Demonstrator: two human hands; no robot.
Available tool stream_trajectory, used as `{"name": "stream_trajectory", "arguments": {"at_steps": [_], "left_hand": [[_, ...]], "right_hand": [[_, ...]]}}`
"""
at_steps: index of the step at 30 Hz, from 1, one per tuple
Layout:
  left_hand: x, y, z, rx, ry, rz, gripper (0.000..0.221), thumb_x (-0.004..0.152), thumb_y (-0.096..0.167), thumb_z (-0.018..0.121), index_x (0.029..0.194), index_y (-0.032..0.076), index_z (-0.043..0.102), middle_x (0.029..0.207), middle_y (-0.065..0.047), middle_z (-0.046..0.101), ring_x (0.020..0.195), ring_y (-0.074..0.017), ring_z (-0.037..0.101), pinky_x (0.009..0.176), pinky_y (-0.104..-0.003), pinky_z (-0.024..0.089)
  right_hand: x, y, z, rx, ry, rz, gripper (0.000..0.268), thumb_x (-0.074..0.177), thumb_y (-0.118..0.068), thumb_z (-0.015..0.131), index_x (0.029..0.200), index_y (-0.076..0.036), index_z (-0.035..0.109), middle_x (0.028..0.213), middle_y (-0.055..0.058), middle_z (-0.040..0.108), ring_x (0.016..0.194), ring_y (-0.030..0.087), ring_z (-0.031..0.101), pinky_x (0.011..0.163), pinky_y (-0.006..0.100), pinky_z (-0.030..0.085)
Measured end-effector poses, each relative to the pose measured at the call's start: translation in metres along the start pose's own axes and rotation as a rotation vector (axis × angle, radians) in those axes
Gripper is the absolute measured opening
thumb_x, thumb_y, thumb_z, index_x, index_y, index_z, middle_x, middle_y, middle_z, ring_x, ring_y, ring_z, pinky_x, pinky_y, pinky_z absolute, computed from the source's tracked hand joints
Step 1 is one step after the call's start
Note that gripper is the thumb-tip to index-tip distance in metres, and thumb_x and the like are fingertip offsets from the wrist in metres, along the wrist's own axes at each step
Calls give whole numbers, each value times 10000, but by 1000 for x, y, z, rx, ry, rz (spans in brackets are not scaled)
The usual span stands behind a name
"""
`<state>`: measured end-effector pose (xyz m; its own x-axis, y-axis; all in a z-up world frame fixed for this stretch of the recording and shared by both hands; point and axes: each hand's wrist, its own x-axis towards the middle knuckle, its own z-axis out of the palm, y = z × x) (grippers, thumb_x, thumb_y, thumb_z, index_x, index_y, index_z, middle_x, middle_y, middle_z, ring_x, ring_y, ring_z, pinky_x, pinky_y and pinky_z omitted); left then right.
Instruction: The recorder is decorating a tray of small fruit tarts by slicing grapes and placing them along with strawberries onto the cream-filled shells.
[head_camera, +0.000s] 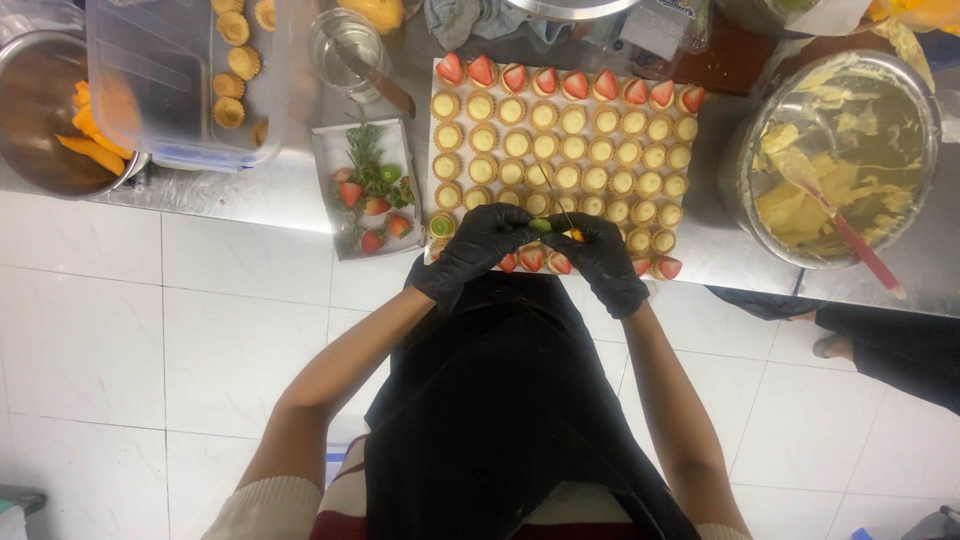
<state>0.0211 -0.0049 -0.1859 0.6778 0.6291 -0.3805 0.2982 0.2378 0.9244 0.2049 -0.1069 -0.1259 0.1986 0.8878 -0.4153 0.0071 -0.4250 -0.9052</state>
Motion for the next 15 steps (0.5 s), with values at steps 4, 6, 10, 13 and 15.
{"name": "stream_trajectory", "arguments": {"at_steps": [4, 6, 10, 13, 15], "left_hand": [[-4, 6, -17, 153, 106, -6, 339, 882, 159, 814, 1178, 21, 723, 894, -44, 750, 740, -95, 634, 693, -239, 546], [-6, 1, -32, 95, 216, 78, 304, 916, 150, 784, 1192, 36, 729, 929, -38, 748, 753, -90, 629, 692, -235, 547], [-26, 16, -61, -124, 301, 48, 260, 952, 155, 741, 1192, 52, 743, 951, -22, 745, 758, -72, 623, 672, -222, 532], [-43, 34, -76, -344, 370, -23, 253, 970, 152, 718, 1204, 57, 732, 963, -14, 744, 735, -66, 604, 635, -215, 509], [-53, 50, -84, -390, 417, -42, 266, 977, 143, 712, 1228, 58, 722, 967, -15, 742, 731, -64, 587, 634, -211, 500]], "right_hand": [[12, 33, 6, -78, -29, 65, 179, 931, -117, 763, 1090, -35, 766, 941, 16, 748, 854, 82, 648, 769, 255, 533], [15, 37, 15, -95, -1, -39, 222, 904, -144, 778, 1087, -20, 761, 957, 25, 746, 875, 94, 645, 789, 268, 529], [24, 31, 38, -199, 34, 101, 261, 878, -202, 795, 1058, -17, 759, 936, 46, 754, 867, 124, 657, 791, 295, 518], [33, 45, 47, -268, 12, 94, 283, 885, -248, 793, 1010, 2, 749, 907, 115, 719, 840, 174, 630, 774, 338, 507], [37, 51, 50, -293, 42, 26, 321, 850, -270, 793, 1043, -21, 728, 949, 107, 738, 859, 171, 669, 779, 326, 518]]}}
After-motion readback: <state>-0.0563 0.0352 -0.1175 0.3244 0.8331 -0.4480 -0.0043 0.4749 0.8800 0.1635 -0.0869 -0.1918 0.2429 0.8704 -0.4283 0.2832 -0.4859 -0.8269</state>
